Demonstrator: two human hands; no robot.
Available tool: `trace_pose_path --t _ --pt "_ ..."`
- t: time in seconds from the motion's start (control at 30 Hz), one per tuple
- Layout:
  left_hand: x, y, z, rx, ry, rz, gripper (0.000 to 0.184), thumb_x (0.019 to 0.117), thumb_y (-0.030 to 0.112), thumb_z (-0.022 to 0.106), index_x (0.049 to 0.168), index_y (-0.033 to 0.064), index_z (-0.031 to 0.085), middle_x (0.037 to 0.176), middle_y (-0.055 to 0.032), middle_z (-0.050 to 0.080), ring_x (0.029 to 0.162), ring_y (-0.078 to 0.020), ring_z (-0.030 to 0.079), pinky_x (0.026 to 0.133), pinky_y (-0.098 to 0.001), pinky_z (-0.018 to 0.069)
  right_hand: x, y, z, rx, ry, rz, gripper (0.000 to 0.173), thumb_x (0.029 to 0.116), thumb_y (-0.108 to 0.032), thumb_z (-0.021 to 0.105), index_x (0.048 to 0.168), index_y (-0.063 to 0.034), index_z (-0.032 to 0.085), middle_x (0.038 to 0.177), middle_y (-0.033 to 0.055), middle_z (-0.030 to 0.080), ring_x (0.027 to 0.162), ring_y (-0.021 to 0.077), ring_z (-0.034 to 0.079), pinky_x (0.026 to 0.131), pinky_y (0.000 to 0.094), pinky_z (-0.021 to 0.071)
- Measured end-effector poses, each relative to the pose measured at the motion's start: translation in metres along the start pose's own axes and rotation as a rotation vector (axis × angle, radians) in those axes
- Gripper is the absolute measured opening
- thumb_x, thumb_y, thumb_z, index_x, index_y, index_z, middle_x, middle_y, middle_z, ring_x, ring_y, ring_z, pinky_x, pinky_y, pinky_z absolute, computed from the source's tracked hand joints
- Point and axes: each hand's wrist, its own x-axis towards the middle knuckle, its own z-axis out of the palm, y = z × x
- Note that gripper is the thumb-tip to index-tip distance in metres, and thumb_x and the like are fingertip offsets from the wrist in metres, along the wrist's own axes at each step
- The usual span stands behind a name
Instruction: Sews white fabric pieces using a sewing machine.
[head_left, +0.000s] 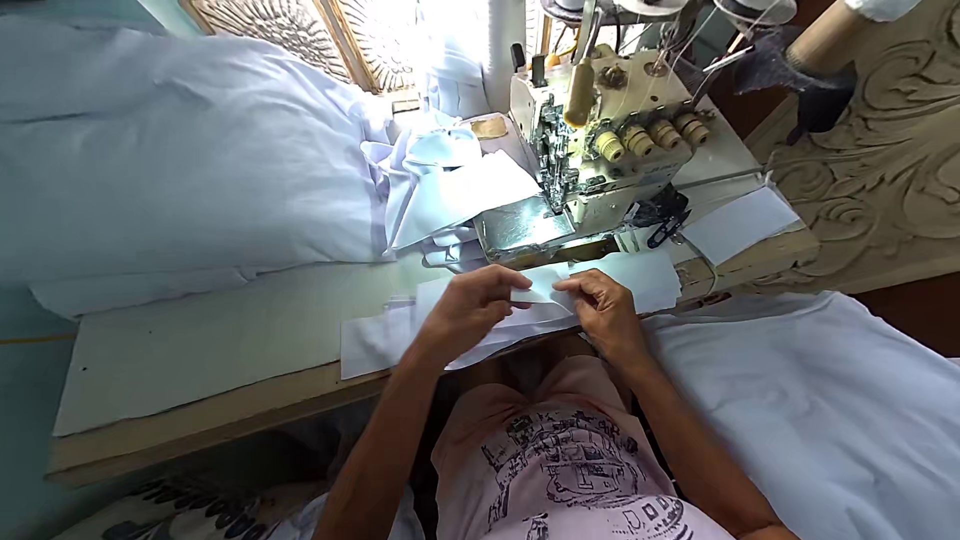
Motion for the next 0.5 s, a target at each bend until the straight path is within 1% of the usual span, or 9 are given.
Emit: trace_pose_path --t 0.07,0.13,0.17,0.23,0.3,0.33,0.4,0.47,0.5 --pt "0.011 -0.003 0.012 0.117 0.038 0.006 0.022 0.0899 -0.011 0.065 0.11 -0.0022 0.067 0.091 -0.0069 0.071 0.074 -0.0069 0.068 0.069 -0.0223 0.0581 -0.002 -0.004 0.001 -0.039 0.017 -0.055 0.026 0.0908 0.007 0.06 0.109 -0.0001 0.076 0.111 0.0171 0.071 0.094 0.0218 0.07 0.08 0.0345 0.0588" --pt "0.015 0.0 0.014 0.174 0.08 0.059 0.01 0.0941 -0.002 0.066 0.104 -0.0005 0.068 0.084 -0.0038 0.073 0.071 -0.0042 0.069 0.068 -0.0191 0.0579 -0.003 -0.007 0.001 -0.072 0.016 -0.143 0.028 0.0937 0.0 0.057 0.115 0.0003 0.075 0.116 0.0183 0.071 0.101 0.0249 0.07 0.084 0.0367 0.0577" --pt "0.014 0.002 0.013 0.206 0.097 0.098 0.008 0.0968 0.002 0.064 0.102 0.0001 0.07 0.082 -0.0022 0.072 0.07 -0.0026 0.068 0.068 -0.0175 0.0573 -0.004 -0.008 0.001 -0.071 0.003 -0.183 0.03 0.0964 -0.006 0.053 0.117 0.0008 0.074 0.119 0.0184 0.07 0.106 0.027 0.069 0.088 0.0389 0.0562" --pt "0.013 0.005 0.01 0.275 0.14 0.173 0.012 0.0979 0.006 0.062 0.1 0.0005 0.073 0.081 -0.0003 0.069 0.069 0.0014 0.062 0.066 -0.0132 0.0523 -0.005 -0.011 0.002 -0.048 -0.01 -0.247 0.039 0.1015 -0.025 0.05 0.12 0.0009 0.073 0.121 0.0186 0.07 0.108 0.0285 0.067 0.09 0.041 0.054" --pt "0.011 0.008 0.004 0.311 0.161 0.229 0.009 0.0941 0.007 0.067 0.095 0.0017 0.075 0.085 0.0003 0.066 0.074 0.0025 0.059 0.068 -0.0106 0.0491 -0.005 -0.016 0.006 -0.032 0.018 -0.289 0.047 0.0989 -0.041 0.058 0.117 -0.0012 0.075 0.117 0.0162 0.071 0.105 0.0253 0.068 0.087 0.0387 0.0549" --pt "0.01 0.009 0.002 0.311 0.165 0.247 0.006 0.0907 0.007 0.071 0.092 0.0033 0.076 0.087 0.0009 0.064 0.079 0.0014 0.059 0.071 -0.011 0.0485 -0.005 -0.019 0.009 -0.011 0.045 -0.308 0.044 0.0945 -0.04 0.066 0.112 -0.002 0.077 0.113 0.0147 0.072 0.103 0.0232 0.068 0.086 0.0367 0.0556" --pt "0.01 0.01 -0.003 0.264 0.15 0.259 0.003 0.084 0.006 0.076 0.084 0.006 0.074 0.101 -0.0003 0.065 0.097 -0.0029 0.06 0.082 -0.0155 0.05 -0.004 -0.024 0.017 0.049 0.1 -0.325 0.028 0.0848 -0.024 0.078 0.102 -0.0017 0.079 0.105 0.013 0.074 0.097 0.0195 0.07 0.082 0.0319 0.0573" --pt "0.01 0.011 -0.007 0.197 0.098 0.25 0.007 0.0826 0.004 0.075 0.081 0.0054 0.069 0.122 -0.0037 0.067 0.115 -0.0061 0.062 0.096 -0.0217 0.0516 -0.004 -0.029 0.022 0.089 0.12 -0.344 0.015 0.0818 -0.011 0.078 0.092 -0.0007 0.077 0.099 0.0122 0.074 0.095 0.016 0.071 0.082 0.0267 0.0582" --pt "0.011 0.01 -0.01 0.156 0.071 0.24 0.006 0.0833 0.002 0.072 0.081 0.0056 0.068 0.124 -0.004 0.069 0.117 -0.0076 0.063 0.098 -0.0248 0.0525 -0.003 -0.031 0.024 0.109 0.122 -0.358 0.011 0.0815 -0.007 0.077 0.09 0.0004 0.077 0.098 0.0123 0.074 0.094 0.0145 0.071 0.082 0.0244 0.0582"
